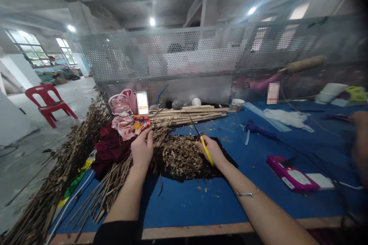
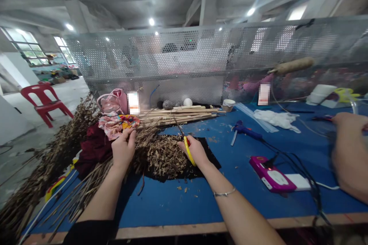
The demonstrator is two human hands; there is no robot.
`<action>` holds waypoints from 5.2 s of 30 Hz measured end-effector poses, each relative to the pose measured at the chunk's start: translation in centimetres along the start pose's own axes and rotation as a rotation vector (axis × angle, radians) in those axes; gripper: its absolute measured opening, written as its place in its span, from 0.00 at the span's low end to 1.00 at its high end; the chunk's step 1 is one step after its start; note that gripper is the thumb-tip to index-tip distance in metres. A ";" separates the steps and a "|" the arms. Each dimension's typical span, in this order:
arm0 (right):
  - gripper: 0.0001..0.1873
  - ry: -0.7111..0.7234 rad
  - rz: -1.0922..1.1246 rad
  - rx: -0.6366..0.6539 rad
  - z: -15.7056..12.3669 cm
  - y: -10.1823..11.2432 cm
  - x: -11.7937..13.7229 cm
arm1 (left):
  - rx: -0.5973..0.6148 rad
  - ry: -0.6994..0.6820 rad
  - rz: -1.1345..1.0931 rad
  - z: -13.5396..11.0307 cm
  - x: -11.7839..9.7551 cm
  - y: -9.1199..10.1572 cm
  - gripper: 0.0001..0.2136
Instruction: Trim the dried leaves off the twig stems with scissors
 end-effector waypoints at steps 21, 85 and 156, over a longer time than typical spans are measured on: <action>0.20 0.015 -0.251 0.176 -1.4 2.7 5.0 | 0.264 0.651 -0.773 -2.7 0.1 -4.9 0.10; 0.17 -0.149 0.831 0.263 -2.2 1.4 5.6 | 0.718 -0.206 -0.183 -6.8 -4.0 -6.7 0.15; 0.13 -0.202 1.109 0.324 -2.5 -0.8 5.6 | 0.526 0.579 -0.640 -5.9 -1.0 -7.7 0.14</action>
Point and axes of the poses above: each hand's wrist, its own z-axis towards the middle knuckle, its own y-axis out of the back of the hand, x = y × z, the point moved 4 cm from there along z, towards the middle knuckle, and after that the axes turned 12 degrees about -z, right-handed, at the moved point
